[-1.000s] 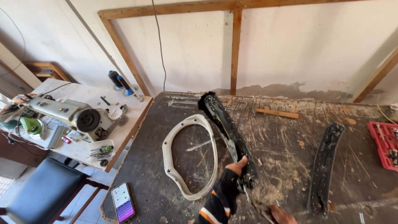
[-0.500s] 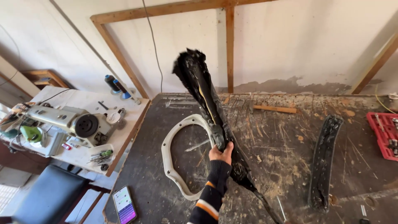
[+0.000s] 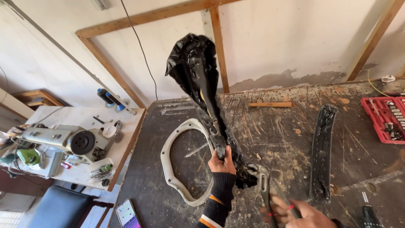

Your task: Disassembling a plastic automotive component using a screwdriver and pliers on a workbench

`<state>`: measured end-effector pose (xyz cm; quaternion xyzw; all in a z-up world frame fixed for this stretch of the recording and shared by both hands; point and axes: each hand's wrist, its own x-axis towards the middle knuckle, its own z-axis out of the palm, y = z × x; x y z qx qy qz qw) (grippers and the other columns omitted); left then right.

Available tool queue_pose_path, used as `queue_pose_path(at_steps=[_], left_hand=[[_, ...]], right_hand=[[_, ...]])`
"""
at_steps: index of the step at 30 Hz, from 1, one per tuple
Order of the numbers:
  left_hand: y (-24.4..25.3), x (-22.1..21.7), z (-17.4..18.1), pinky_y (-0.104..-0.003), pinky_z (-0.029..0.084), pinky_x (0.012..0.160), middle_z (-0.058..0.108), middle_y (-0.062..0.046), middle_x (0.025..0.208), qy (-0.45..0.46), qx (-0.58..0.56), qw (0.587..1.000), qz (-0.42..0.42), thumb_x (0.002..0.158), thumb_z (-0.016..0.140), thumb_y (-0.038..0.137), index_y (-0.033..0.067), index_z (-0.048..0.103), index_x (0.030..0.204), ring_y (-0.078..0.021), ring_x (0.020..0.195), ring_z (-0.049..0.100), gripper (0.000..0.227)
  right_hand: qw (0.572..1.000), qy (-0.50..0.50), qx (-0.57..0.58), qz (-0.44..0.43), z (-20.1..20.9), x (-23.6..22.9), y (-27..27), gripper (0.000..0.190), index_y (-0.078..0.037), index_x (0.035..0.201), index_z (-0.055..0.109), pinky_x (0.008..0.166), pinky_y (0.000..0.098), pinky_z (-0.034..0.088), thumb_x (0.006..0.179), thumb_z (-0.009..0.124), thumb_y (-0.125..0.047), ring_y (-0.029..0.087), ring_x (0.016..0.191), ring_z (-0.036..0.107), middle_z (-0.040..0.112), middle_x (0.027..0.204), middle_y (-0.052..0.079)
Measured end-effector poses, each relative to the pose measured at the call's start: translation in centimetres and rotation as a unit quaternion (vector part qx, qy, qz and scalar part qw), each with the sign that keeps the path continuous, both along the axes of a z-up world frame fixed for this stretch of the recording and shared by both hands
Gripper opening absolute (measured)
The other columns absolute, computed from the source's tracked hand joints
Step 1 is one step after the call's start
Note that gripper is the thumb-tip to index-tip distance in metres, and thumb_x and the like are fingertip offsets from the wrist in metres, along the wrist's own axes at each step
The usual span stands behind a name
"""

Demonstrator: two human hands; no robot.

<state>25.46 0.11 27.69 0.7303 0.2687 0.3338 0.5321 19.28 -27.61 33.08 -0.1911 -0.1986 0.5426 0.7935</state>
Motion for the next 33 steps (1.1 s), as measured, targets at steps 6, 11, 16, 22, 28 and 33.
queue_pose_path(at_steps=[6,11,16,22,28,33], left_hand=[[-0.7,0.0,-1.6,-0.033,0.034,0.046,0.054,0.003,0.053,-0.044,-0.025,0.998,0.026,0.09,0.068,0.047,0.0119,0.07,0.073,-0.0084,0.048,0.044,0.039],[-1.8,-1.0,-0.7,-0.031,0.038,0.044,0.059,0.003,0.051,-0.042,-0.019,0.998,0.035,0.091,0.069,0.043,0.0106,0.069,0.071,-0.009,0.044,0.049,0.038],[-1.7,-1.4,-1.8,-0.031,0.045,0.044,0.07,0.0,0.056,-0.08,0.048,0.994,0.05,0.092,0.072,0.032,0.01,0.071,0.075,-0.0088,0.047,0.062,0.027],[-2.2,-1.8,-1.8,-0.032,0.037,0.044,0.059,0.002,0.049,-0.032,-0.01,0.999,0.043,0.089,0.07,0.044,0.0102,0.076,0.077,-0.0075,0.045,0.048,0.036],[-1.1,-1.6,-2.2,-0.032,0.048,0.046,0.07,-0.001,0.056,-0.023,0.033,0.998,0.054,0.09,0.066,0.047,0.013,0.076,0.084,-0.014,0.045,0.062,0.036],[2.1,-0.9,-3.1,-0.037,0.053,0.056,0.077,-0.004,0.07,-0.015,0.101,0.99,0.101,0.091,0.063,0.046,0.014,0.078,0.092,-0.0221,0.061,0.074,0.035]], right_hand=[[0.899,0.233,-0.357,-0.105,5.4,-0.8,4.4,0.074,-0.004,0.158,0.037,0.107,0.0704,0.047,0.086,0.054,0.009,0.052,0.145,0.051,0.053,0.158,0.032],[0.996,0.036,0.076,0.005,-1.3,-0.4,3.9,0.073,-0.012,0.154,0.011,0.122,0.0671,0.039,0.13,0.081,-0.013,0.042,0.149,0.041,0.032,0.161,0.019],[0.999,0.046,0.014,-0.009,-1.3,-1.0,4.6,0.076,-0.015,0.154,0.019,0.114,0.0657,0.044,0.113,0.083,-0.011,0.043,0.143,0.048,0.049,0.155,0.021],[0.876,0.265,-0.366,-0.167,7.4,-2.5,7.5,0.078,-0.01,0.161,0.043,0.096,0.0595,0.045,0.087,0.04,0.015,0.051,0.131,0.059,0.062,0.145,0.032],[0.839,0.279,-0.406,-0.23,4.8,-3.2,8.4,0.078,0.0,0.156,0.05,0.078,0.0473,0.037,0.082,0.046,0.022,0.045,0.085,0.052,0.05,0.106,0.036],[0.945,0.167,-0.262,-0.102,-5.7,-2.3,5.8,0.075,-0.004,0.155,0.04,0.075,0.0522,0.042,0.084,0.063,0.0,0.038,0.073,0.054,0.056,0.1,0.029]])
